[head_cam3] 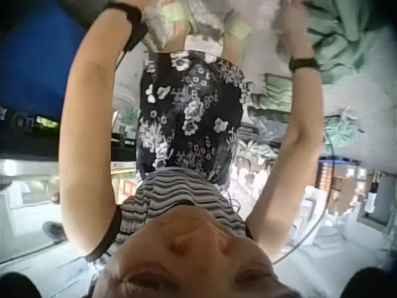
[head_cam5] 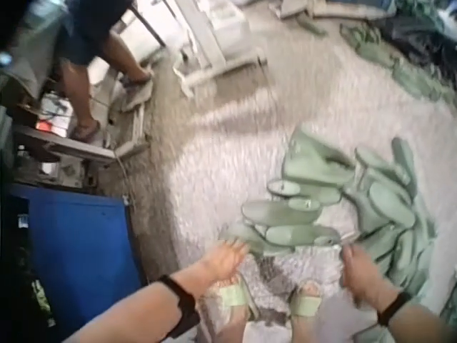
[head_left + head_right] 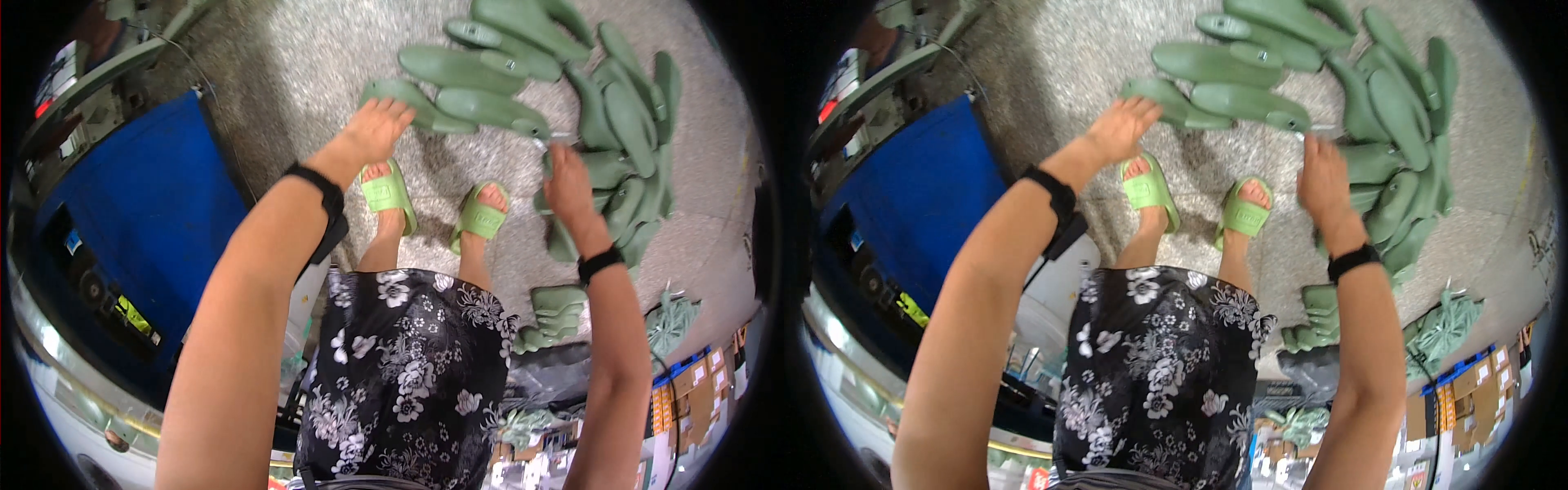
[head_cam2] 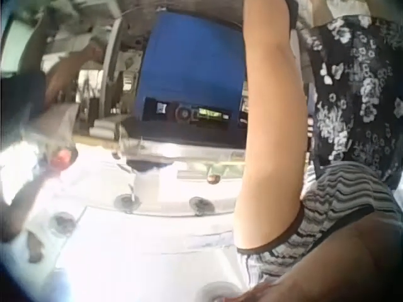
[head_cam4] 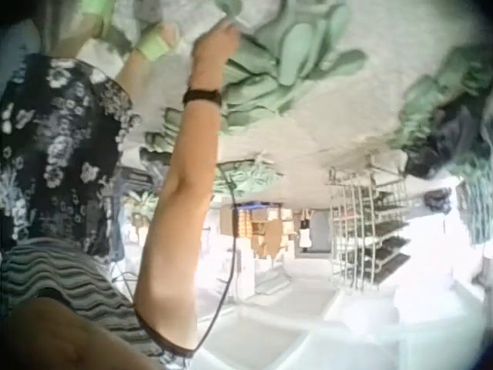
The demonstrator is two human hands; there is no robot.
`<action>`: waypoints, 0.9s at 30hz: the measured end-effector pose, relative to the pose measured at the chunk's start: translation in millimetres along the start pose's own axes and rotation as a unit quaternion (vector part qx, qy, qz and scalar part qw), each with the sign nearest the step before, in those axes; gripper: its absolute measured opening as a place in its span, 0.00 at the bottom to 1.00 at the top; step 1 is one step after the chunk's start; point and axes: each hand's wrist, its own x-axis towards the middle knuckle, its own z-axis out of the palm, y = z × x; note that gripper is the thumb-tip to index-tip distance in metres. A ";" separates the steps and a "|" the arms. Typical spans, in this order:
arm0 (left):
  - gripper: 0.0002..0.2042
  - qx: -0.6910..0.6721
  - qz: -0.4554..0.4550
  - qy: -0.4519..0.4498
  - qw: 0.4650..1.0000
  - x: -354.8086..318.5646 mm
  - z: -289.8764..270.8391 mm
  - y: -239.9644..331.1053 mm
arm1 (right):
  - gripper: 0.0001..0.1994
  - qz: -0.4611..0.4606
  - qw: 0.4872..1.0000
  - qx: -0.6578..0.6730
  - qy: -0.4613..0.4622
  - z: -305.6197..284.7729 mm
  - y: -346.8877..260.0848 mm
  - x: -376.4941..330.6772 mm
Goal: The recorder is organizing and sorting green shoe lasts on a conveyor belt and from a pile on the floor in a manufacturing facility.
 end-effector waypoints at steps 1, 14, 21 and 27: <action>0.37 0.000 0.008 -0.035 0.999 24.1 10.7 -0.5 | 0.27 -0.019 0.998 -0.033 0.048 17.6 3.8 17.4; 0.29 -0.367 -0.190 0.128 0.902 80.7 62.9 30.0 | 0.22 0.089 0.981 -0.042 -0.170 105.5 -40.2 60.0; 0.41 -0.600 -0.432 0.133 0.660 177.7 -43.7 70.9 | 0.24 0.182 0.955 0.056 -0.227 96.6 -59.0 43.8; 0.44 -0.622 -0.631 0.165 0.433 234.3 -33.7 75.4 | 0.24 0.158 0.964 0.082 -0.199 113.2 -37.5 25.0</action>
